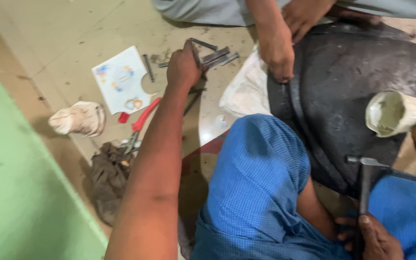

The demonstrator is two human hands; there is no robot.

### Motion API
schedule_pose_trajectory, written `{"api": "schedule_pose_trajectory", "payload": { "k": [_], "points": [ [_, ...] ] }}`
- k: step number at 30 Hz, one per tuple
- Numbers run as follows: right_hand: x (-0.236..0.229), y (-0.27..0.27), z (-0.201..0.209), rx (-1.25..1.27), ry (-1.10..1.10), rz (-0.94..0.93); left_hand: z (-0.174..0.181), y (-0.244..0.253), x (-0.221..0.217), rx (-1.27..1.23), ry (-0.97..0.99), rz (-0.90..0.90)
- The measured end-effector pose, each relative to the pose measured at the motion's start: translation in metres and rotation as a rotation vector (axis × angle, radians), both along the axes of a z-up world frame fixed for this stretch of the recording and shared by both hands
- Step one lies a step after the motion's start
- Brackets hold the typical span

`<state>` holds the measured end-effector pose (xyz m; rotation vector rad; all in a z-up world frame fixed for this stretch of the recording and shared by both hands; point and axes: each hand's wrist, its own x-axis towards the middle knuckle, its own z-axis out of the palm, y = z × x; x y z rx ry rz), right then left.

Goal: The person sits on the floor and uses a hammer and chisel to carve a white clay object resting on a black anvil. They repeatedly strike the chisel to shape the object, occasionally pausing to inspect the carved surface.

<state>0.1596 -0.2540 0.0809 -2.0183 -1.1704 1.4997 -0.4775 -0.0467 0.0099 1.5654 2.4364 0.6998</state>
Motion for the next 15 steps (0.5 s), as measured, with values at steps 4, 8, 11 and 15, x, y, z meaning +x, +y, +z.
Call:
{"api": "schedule_pose_trajectory", "payload": {
  "k": [4,8,11,15],
  "points": [
    [-0.008,-0.013,0.026,-0.064,-0.048,-0.044,-0.029,0.054,0.009,-0.15,0.052,0.118],
    [-0.029,-0.004,0.037,-0.038,0.023,-0.048,-0.011,0.059,0.015,-0.38,0.084,0.101],
    [-0.038,0.003,0.04,-0.056,0.044,-0.039,0.014,0.045,0.03,-0.31,0.006,0.21],
    [-0.034,0.002,0.046,-0.017,0.102,-0.051,0.039,0.021,0.05,-0.135,0.005,0.269]
  ]
}}
